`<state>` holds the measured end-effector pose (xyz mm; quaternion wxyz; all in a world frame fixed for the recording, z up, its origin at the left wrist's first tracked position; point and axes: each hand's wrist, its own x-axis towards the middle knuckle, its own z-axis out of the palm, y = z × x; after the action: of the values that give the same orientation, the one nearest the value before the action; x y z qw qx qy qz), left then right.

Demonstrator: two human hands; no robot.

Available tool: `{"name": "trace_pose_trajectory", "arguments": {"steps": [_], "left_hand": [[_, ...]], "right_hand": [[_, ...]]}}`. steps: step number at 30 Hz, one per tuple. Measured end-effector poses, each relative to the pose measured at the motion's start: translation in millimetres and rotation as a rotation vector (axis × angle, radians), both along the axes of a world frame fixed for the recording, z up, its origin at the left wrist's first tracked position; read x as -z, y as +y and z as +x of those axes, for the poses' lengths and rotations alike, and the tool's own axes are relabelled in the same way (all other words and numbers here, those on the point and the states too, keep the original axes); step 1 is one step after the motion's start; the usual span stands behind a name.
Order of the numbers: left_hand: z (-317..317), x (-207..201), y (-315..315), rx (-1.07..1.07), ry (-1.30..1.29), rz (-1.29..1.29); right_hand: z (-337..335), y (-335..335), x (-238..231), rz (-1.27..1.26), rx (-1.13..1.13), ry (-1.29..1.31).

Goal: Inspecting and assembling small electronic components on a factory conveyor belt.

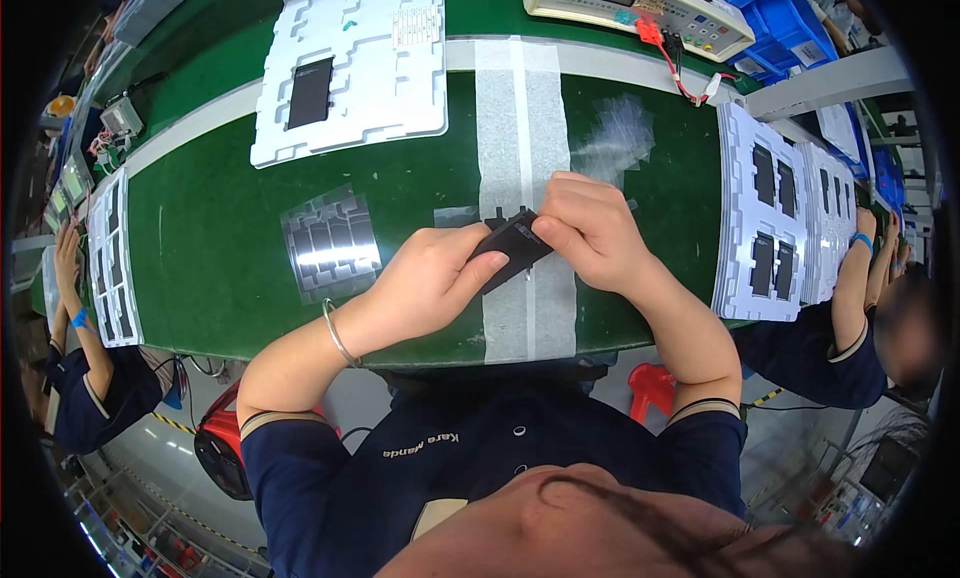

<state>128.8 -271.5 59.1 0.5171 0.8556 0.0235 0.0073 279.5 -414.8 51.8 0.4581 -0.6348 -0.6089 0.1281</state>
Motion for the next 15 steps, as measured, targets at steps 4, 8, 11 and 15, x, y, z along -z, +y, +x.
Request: {"name": "trace_pose_trajectory", "arguments": {"steps": [4,8,11,15], "left_hand": [[1,-1,-1,-0.042,0.286,-0.291],[-4,10,-9,-0.087,0.202,-0.904],[-2,5,-9,-0.047,0.193,-0.899],[-2,0,-8,-0.03,0.185,-0.892]], "right_hand": [[-2,-4,-7,-0.007,0.051,0.01],[-1,-6,-7,0.091,0.082,0.318],[-4,-7,-5,0.121,0.027,0.468],[-10,-6,-1,0.078,0.042,0.468]]}}
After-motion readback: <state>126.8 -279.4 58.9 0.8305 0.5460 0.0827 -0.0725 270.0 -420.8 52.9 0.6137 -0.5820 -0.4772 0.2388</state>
